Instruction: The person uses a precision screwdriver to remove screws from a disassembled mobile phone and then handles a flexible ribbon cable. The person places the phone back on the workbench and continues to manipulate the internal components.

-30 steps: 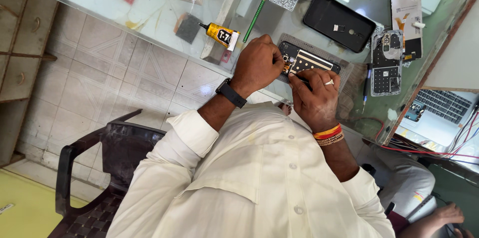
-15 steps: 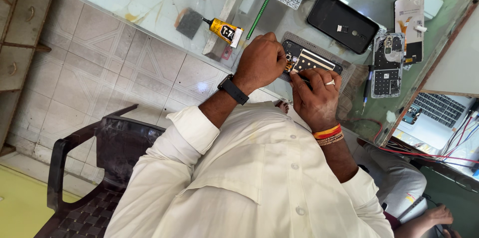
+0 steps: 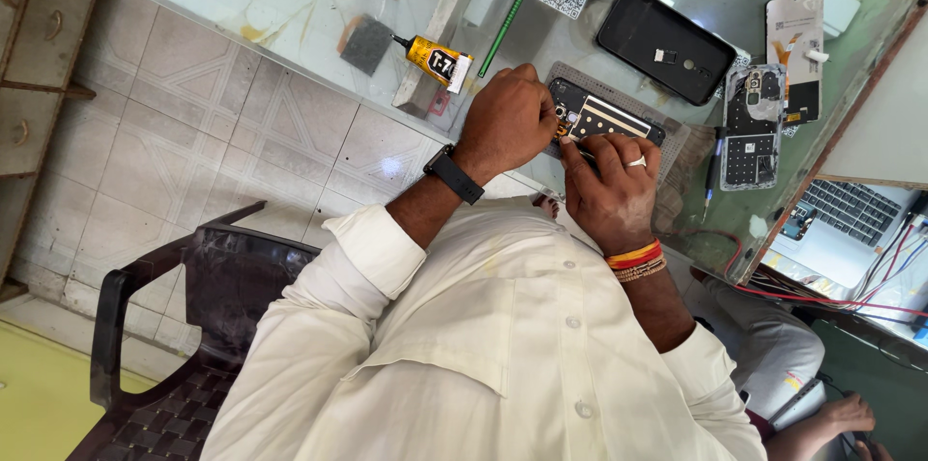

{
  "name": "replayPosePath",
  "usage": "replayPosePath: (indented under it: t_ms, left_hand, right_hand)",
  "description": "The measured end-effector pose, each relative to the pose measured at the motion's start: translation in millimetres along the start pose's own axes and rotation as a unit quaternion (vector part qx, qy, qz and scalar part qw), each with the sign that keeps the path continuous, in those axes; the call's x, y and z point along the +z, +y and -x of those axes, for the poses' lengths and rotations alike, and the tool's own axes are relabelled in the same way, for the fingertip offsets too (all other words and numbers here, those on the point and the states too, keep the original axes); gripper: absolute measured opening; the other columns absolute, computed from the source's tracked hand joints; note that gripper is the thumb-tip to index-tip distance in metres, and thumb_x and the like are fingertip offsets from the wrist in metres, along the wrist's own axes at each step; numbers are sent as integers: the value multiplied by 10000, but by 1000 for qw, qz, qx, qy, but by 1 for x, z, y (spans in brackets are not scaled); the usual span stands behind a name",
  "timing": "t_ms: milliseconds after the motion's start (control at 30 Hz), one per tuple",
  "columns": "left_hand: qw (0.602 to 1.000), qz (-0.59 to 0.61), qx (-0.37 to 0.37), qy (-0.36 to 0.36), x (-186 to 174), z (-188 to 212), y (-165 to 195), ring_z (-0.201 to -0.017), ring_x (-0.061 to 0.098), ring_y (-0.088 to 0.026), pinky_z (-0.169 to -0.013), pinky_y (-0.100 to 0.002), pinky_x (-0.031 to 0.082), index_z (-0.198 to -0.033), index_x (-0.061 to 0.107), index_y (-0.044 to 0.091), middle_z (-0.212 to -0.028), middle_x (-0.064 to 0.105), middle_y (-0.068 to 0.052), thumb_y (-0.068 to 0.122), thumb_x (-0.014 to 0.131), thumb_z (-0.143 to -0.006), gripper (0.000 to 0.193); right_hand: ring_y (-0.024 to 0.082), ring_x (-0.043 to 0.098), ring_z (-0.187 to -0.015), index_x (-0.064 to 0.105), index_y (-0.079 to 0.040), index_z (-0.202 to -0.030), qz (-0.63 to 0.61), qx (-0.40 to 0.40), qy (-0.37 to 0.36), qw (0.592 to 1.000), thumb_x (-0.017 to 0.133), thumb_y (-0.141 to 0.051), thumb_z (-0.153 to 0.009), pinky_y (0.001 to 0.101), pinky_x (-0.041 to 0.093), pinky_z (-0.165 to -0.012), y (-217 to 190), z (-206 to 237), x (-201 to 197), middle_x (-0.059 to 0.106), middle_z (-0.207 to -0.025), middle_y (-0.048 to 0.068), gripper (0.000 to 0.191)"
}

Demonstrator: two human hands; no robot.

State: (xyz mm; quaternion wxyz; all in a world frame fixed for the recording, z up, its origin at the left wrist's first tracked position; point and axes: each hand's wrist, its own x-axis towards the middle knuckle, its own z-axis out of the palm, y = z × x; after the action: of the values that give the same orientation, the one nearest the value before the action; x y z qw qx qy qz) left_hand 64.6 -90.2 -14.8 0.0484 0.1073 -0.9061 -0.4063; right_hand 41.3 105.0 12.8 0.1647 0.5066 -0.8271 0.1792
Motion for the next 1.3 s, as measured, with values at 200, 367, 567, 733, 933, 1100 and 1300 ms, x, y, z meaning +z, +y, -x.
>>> replayPosePath:
  t_ms: [200,367,567,733,933,1100,1300]
  left_hand:
    - [1000,3,7,7,0,-1,-2,-927,643,-304,-806,-445,553,-683,724,64,-891,655,-108,109,736,-785,112]
    - [1000,5,4,7,1,-1,-4,-915,643,-304,-802,-446,556,-692,730,63,-889,656,-111,108,731,-786,104]
    - [1000,5,-1,-2,0,-2,-3,-915,645,-292,-785,-440,556,-686,725,55,-888,656,-110,114,740,-789,119]
    - [1000,2,-5,-3,-1,-3,-1,-921,646,-291,-778,-439,558,-691,724,53,-893,656,-109,110,740,-785,111]
    - [1000,-1,-4,-1,-1,-3,0,-921,646,-297,-778,-445,556,-680,722,56,-889,657,-106,108,743,-777,112]
    - [1000,-2,-6,-2,-1,-3,0,-917,645,-298,-778,-446,556,-683,721,57,-886,654,-106,105,744,-773,104]
    - [1000,-2,-4,2,-2,-3,0,-909,644,-295,-767,-441,556,-674,720,57,-881,654,-106,105,752,-767,110]
  right_hand:
    - [247,632,-1082,785,-62,-1170,-16,2,21,1000,793,-84,-950,457,457,-965,0,2,1,690,-1114,74,221]
    - [246,637,-1073,776,-69,-1154,-14,22,41,999,804,-74,-957,457,463,-978,1,5,6,692,-1105,71,200]
    - [249,636,-1074,781,-71,-1161,-17,15,34,999,793,-63,-951,460,459,-981,1,5,6,694,-1109,71,211]
    - [254,634,-1085,779,-80,-1157,-11,7,21,1000,789,-60,-938,468,457,-987,1,2,5,688,-1123,80,221]
    - [265,625,-1119,784,-92,-1165,-9,3,4,1000,784,-53,-901,489,452,-1017,2,1,4,673,-1156,87,267]
    - [272,615,-1125,782,-101,-1162,-7,6,-5,1000,784,-71,-901,495,443,-1017,2,1,5,674,-1168,92,263]
    - [274,620,-1122,786,-96,-1149,35,-6,-28,999,781,-106,-908,489,447,-1003,0,-2,3,682,-1174,97,241]
